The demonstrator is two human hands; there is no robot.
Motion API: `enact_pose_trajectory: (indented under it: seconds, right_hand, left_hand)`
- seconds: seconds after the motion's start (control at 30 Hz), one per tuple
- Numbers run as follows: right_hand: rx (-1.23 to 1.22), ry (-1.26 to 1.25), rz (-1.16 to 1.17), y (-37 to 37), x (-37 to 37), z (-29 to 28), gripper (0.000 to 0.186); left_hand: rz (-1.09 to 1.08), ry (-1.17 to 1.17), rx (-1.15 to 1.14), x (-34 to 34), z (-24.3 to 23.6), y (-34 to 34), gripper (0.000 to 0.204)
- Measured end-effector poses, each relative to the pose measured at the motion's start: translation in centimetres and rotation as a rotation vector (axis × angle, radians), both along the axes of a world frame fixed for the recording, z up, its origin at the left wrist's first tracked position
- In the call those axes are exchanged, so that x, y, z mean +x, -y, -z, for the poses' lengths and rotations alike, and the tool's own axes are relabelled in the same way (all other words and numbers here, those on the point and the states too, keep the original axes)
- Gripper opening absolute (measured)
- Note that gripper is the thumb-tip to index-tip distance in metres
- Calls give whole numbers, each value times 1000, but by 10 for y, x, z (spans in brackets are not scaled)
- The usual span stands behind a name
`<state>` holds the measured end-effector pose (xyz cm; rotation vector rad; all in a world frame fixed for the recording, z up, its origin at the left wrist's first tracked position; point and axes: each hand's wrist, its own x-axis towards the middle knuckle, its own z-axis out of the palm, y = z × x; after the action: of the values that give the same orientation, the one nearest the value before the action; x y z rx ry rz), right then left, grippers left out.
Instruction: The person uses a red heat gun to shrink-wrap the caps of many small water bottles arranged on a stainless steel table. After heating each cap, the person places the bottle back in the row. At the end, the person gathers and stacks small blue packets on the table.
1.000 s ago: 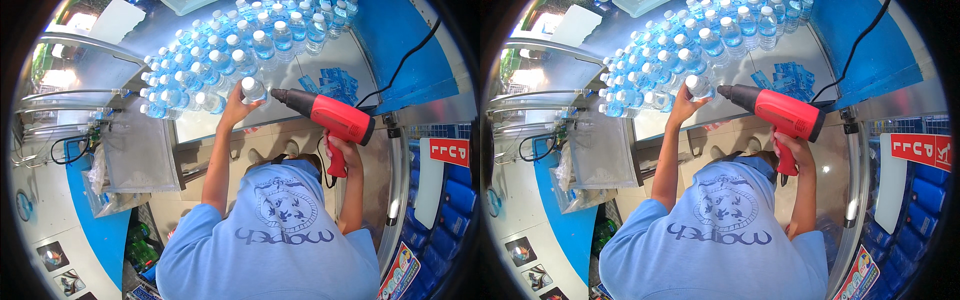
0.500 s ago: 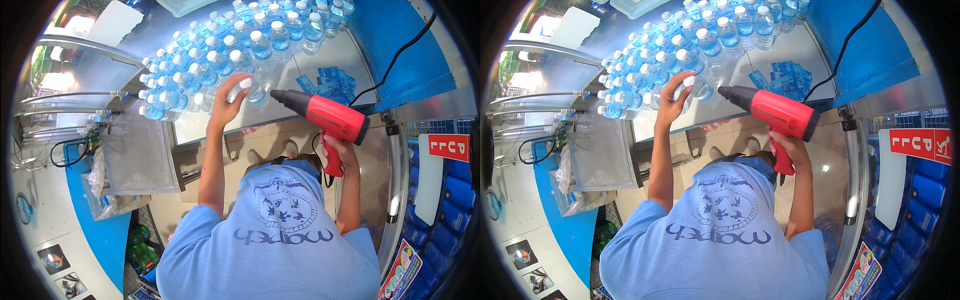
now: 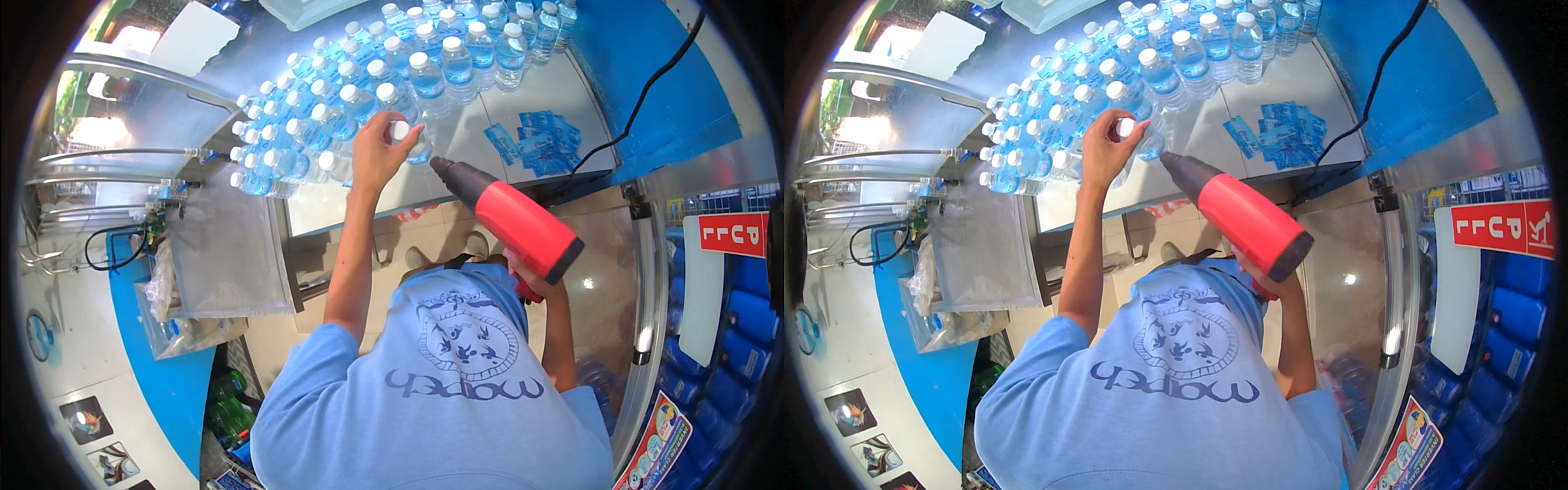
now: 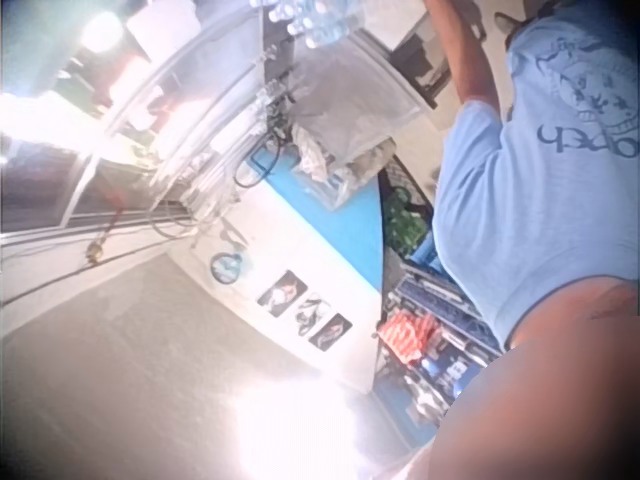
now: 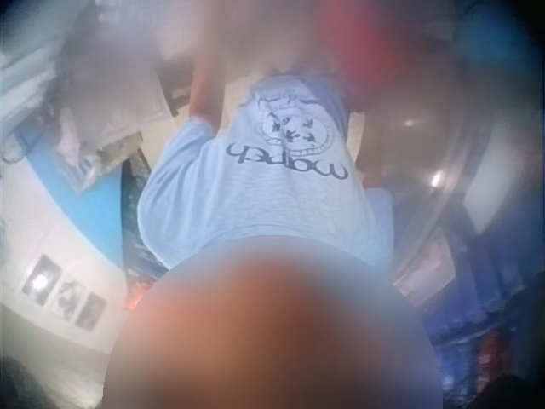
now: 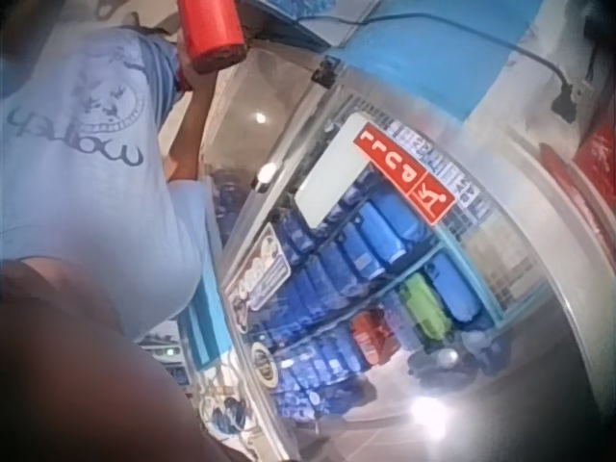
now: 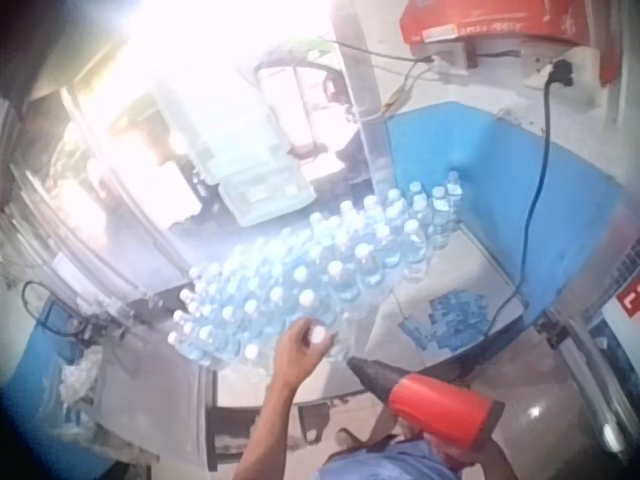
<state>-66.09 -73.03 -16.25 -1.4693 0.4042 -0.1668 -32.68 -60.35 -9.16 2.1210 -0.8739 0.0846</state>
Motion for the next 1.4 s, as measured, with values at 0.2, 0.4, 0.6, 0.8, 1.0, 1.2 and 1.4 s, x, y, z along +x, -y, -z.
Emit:
enact_pose_trajectory:
  seconds: [0.2,0.4,0.6,0.8,1.0,1.2,1.4]
  right_hand:
    - [-108,77,57,-9,-5,19,17]
    - [52,-101,201,-11,-33,12,18]
    - [104,-36,403,-5,-44,-4,17]
    - [142,-14,464,-1,-48,-8,13]
    - [265,17,523,-9,-47,-17,14]
    - [263,-16,458,-7,-45,-13,19]
    - [326,68,333,-2,-43,-16,22]
  left_hand:
    - [5,-65,-43,-1,1,3,36]
    - [93,122,-40,-5,-20,35,36]
    - [325,245,191,8,-27,98,46]
    - [421,484,291,24,-24,159,53]
    - [413,725,354,32,-17,188,61]
    - [283,766,-53,7,-36,128,55]
    - [-83,8,-233,8,-66,-93,17]
